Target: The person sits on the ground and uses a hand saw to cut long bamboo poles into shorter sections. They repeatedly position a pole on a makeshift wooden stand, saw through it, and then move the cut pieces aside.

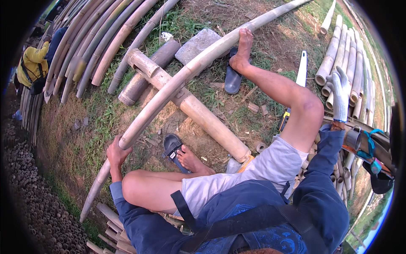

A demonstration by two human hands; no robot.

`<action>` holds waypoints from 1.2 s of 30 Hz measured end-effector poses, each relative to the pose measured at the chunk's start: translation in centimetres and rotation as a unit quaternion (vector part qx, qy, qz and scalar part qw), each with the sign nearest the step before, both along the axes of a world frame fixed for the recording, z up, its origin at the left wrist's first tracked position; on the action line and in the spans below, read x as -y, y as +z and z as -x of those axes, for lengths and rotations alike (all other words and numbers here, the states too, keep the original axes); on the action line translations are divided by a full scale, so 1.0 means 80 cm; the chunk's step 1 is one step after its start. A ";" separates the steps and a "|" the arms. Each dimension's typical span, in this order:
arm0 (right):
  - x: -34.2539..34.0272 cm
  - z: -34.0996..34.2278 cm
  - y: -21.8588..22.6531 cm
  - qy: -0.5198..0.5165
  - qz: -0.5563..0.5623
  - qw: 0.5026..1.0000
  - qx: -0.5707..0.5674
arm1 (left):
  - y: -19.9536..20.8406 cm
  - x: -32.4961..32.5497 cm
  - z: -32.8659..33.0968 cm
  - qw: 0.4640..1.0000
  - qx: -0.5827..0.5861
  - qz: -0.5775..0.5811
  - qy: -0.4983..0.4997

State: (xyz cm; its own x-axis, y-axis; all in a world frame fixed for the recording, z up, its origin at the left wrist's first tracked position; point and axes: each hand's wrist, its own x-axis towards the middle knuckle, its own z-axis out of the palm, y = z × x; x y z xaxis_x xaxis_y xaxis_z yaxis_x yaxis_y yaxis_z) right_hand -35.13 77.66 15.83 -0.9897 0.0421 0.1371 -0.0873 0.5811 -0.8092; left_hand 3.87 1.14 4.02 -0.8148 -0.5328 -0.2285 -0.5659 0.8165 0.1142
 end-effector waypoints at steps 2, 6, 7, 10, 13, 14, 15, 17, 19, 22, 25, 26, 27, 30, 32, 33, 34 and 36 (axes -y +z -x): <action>-0.111 0.013 -0.102 -0.062 -0.135 0.988 0.036 | -0.010 0.013 -0.010 1.000 0.005 -0.018 -0.010; 0.156 0.139 -0.261 0.091 -0.324 0.941 -0.024 | -0.010 0.010 0.021 0.995 -0.026 -0.018 -0.096; 0.194 0.159 -0.268 0.098 -0.350 0.931 -0.030 | -0.011 0.001 0.038 0.994 -0.027 -0.045 -0.093; 0.263 0.184 -0.282 0.109 -0.382 0.917 -0.017 | 0.005 -0.003 0.064 0.984 0.029 -0.047 -0.169; 0.281 0.188 -0.289 0.120 -0.378 0.918 0.032 | 0.031 0.003 0.082 0.975 0.120 -0.051 -0.180; 0.283 0.187 -0.287 0.125 -0.368 0.920 0.044 | 0.034 0.001 0.097 0.969 0.129 -0.063 -0.201; 0.289 0.186 -0.283 0.130 -0.358 0.923 0.055 | 0.031 -0.002 0.111 0.964 0.109 -0.061 -0.236; 0.278 0.184 -0.280 0.134 -0.342 0.928 0.064 | 0.020 -0.032 0.159 0.955 0.082 -0.079 -0.274; 0.256 0.175 -0.279 0.133 -0.310 0.939 0.059 | 0.026 -0.075 0.219 0.954 0.074 -0.111 -0.270; 0.207 0.117 -0.295 0.139 -0.203 0.969 0.030 | 0.023 -0.127 0.282 0.954 0.066 -0.093 -0.277; 0.173 -0.010 -0.324 0.174 -0.060 0.981 0.057 | -0.022 -0.132 0.263 0.970 -0.081 -0.077 -0.217; 0.071 -0.041 -0.314 0.107 -0.044 0.992 0.058 | -0.034 -0.187 0.343 0.964 -0.085 -0.077 -0.238; 0.078 -0.083 -0.335 0.126 0.003 0.988 0.088 | -0.031 -0.170 0.304 0.983 -0.051 -0.045 -0.171; -0.051 -0.172 -0.317 0.018 0.082 0.992 0.098 | -0.028 -0.224 0.354 0.988 -0.061 -0.030 -0.141; -0.120 -0.184 -0.298 -0.040 0.115 0.992 0.047 | -0.025 -0.222 0.346 0.987 -0.069 -0.020 -0.146; -0.146 -0.175 -0.275 -0.070 0.119 0.990 0.001 | -0.017 -0.232 0.347 0.987 -0.088 -0.024 -0.136; -0.162 -0.152 -0.247 -0.125 0.060 0.988 -0.068 | -0.012 -0.235 0.353 0.985 -0.095 -0.018 -0.145; -0.077 -0.145 -0.094 -0.152 0.343 0.927 -0.016 | -0.019 -0.208 0.320 0.987 -0.090 -0.009 -0.129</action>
State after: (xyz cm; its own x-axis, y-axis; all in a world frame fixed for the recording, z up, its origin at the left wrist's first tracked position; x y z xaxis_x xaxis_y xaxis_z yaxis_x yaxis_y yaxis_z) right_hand -23.54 83.83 8.34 -0.9136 0.4066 0.0043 -0.0348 -0.0676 -0.9971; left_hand -21.77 17.81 2.48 -0.9512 -0.2993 -0.0747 -0.3084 0.9277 0.2104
